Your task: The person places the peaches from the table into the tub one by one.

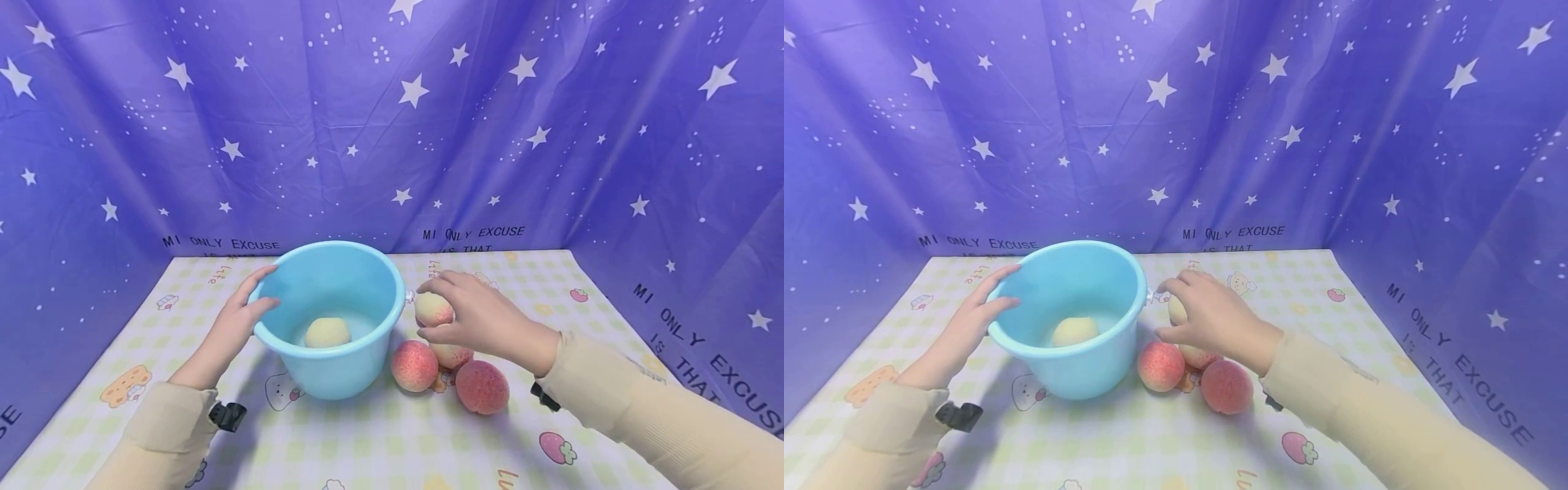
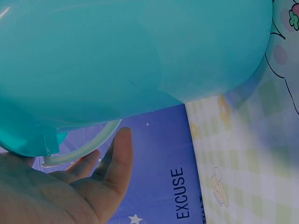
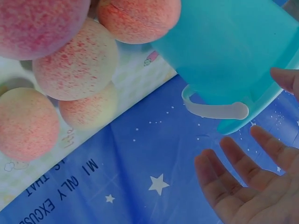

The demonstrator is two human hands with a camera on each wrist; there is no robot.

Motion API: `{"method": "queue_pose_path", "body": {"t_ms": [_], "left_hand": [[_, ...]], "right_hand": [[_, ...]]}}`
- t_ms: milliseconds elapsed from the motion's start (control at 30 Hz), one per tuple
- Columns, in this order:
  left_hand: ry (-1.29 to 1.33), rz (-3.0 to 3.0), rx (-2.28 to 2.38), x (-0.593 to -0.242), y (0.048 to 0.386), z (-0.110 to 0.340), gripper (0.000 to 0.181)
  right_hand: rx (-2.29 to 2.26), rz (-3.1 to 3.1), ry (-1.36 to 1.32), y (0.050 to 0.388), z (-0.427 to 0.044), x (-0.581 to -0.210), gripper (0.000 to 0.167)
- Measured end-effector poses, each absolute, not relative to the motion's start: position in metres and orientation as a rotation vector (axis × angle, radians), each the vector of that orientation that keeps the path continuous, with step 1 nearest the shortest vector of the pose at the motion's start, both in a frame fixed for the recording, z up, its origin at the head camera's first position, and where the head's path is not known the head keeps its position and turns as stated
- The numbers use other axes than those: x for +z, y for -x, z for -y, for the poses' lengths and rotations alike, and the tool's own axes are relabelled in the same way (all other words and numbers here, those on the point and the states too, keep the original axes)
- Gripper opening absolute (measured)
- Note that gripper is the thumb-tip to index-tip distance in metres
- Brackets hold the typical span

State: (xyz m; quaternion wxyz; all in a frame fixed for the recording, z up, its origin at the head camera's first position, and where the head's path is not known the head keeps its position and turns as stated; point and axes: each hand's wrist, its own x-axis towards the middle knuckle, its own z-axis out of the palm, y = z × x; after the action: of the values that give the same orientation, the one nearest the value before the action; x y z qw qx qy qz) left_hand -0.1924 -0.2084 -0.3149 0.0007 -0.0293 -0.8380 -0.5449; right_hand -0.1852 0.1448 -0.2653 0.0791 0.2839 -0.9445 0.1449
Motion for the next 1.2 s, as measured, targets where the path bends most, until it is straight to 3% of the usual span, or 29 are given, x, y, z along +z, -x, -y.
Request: {"method": "queue_pose_path", "body": {"t_ms": [1200], "left_hand": [[0.080, 2.637, -1.705, -0.313, 0.191, 0.207, 0.066]], "right_hand": [[0.351, 2.821, -0.797, 0.156, -0.178, -0.303, 0.048]]}}
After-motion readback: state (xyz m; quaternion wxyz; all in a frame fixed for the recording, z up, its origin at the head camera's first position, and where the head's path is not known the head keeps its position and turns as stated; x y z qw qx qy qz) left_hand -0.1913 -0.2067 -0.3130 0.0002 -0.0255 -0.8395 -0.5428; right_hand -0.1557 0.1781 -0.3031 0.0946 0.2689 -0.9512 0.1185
